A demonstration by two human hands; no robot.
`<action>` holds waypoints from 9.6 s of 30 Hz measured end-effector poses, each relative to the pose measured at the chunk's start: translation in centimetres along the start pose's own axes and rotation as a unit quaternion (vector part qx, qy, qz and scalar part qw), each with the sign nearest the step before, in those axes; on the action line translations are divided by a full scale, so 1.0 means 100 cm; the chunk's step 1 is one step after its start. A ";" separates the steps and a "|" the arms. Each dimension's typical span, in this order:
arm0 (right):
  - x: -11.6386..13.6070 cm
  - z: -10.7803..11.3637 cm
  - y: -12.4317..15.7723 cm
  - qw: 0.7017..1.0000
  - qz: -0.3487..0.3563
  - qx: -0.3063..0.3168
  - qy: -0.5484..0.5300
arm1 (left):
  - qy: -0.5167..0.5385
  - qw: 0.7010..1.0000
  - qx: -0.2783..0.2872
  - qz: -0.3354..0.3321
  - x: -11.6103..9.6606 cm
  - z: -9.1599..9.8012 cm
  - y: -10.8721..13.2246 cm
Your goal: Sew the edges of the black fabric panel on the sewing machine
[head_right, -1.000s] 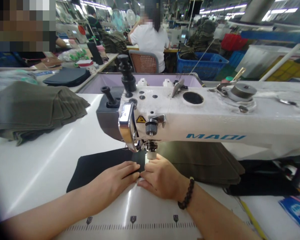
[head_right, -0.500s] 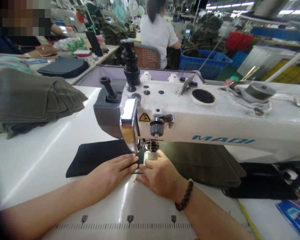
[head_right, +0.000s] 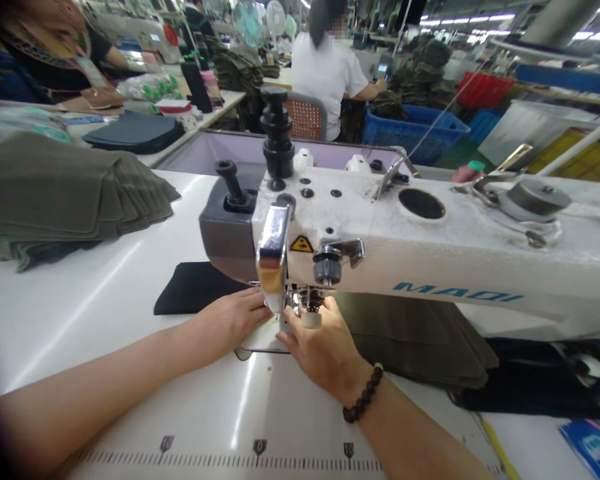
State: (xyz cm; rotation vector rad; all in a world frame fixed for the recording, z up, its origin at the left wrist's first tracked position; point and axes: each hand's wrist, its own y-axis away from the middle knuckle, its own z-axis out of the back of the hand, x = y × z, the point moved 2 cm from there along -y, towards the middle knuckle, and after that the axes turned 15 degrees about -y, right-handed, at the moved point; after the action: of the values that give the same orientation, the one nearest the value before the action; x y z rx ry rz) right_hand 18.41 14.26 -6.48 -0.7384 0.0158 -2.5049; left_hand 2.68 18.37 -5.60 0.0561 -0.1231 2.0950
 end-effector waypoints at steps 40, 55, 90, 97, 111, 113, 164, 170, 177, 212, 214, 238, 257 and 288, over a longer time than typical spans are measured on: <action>0.004 0.008 0.004 0.997 0.035 -0.019 -0.061 | 0.345 0.857 -0.168 0.344 0.078 0.054 0.060; 0.007 0.007 0.009 0.989 0.137 0.053 -0.024 | -0.079 0.996 -0.029 0.029 -0.020 0.000 0.030; 0.004 0.000 0.000 1.000 0.019 0.011 -0.019 | 0.046 0.997 -0.053 0.034 0.013 -0.009 -0.003; 0.002 0.002 0.003 0.997 0.075 0.009 -0.028 | 0.024 0.999 -0.034 -0.015 0.005 0.000 0.002; 0.000 -0.003 0.000 0.999 0.008 -0.030 0.005 | 0.049 0.997 -0.063 -0.023 0.006 0.000 -0.002; -0.001 -0.005 0.000 0.999 -0.002 -0.038 0.021 | 0.049 0.996 -0.077 -0.014 0.008 -0.001 -0.003; 0.000 0.004 0.002 0.997 0.059 -0.002 -0.047 | 0.008 0.999 0.002 0.053 -0.015 0.011 0.012; 0.001 0.005 0.006 0.990 0.120 -0.013 -0.076 | -0.013 0.997 -0.078 0.011 -0.018 0.014 0.017; 0.002 0.014 0.007 0.987 0.135 -0.011 -0.089 | -0.003 0.993 -0.115 0.001 -0.031 0.008 0.013; 0.006 0.000 0.008 0.979 0.200 0.006 -0.025 | -0.091 0.991 -0.077 -0.064 -0.036 0.005 0.023; 0.005 0.000 0.009 0.978 0.206 0.000 -0.021 | -0.092 0.990 -0.073 -0.074 -0.037 0.004 0.023; 0.010 -0.002 0.014 0.975 0.220 0.010 -0.018 | -0.046 0.996 0.043 -0.060 -0.038 0.004 0.018; 0.008 0.002 0.013 0.986 0.167 -0.004 -0.017 | -0.055 0.995 -0.032 -0.075 -0.036 0.001 0.029; 0.001 -0.001 0.000 0.999 0.003 -0.030 0.026 | 0.040 0.998 -0.043 0.012 0.012 -0.017 -0.003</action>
State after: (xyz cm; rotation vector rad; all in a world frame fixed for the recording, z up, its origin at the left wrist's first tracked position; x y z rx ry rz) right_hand 18.29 14.16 -6.56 -0.6957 0.1130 -2.5277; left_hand 2.39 19.75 -7.19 -0.0809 -0.1664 2.1110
